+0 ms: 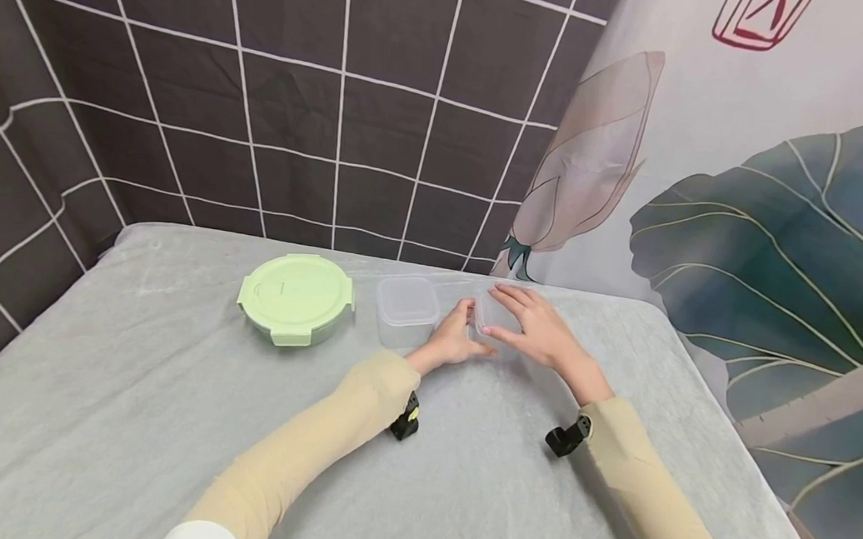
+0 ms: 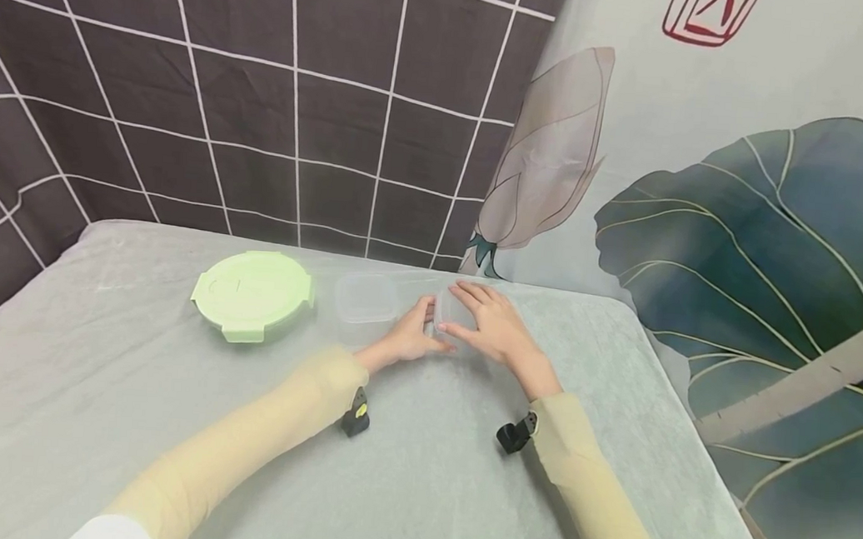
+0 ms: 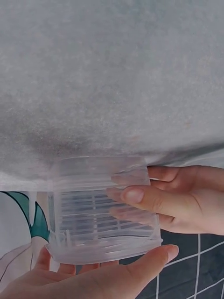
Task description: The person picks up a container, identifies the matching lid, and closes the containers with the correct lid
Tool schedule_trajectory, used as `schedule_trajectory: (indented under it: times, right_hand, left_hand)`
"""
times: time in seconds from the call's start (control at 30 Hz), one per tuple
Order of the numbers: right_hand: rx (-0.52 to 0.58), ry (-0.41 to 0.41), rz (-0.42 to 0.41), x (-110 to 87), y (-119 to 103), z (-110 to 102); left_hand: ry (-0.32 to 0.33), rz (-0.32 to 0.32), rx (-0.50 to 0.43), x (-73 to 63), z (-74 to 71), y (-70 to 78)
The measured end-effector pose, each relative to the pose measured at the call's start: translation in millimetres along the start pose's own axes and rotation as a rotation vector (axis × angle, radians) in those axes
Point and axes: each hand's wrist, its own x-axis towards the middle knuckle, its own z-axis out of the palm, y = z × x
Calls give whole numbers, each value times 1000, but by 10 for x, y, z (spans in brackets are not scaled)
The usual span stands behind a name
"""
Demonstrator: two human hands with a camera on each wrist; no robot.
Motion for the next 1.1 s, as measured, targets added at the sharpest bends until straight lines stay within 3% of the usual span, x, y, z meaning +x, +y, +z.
schedule_trajectory:
  times: [1.1]
  right_hand:
    - [-43, 41, 24, -27, -119, 82]
  left_hand:
    - [6, 13, 11, -13, -8, 24]
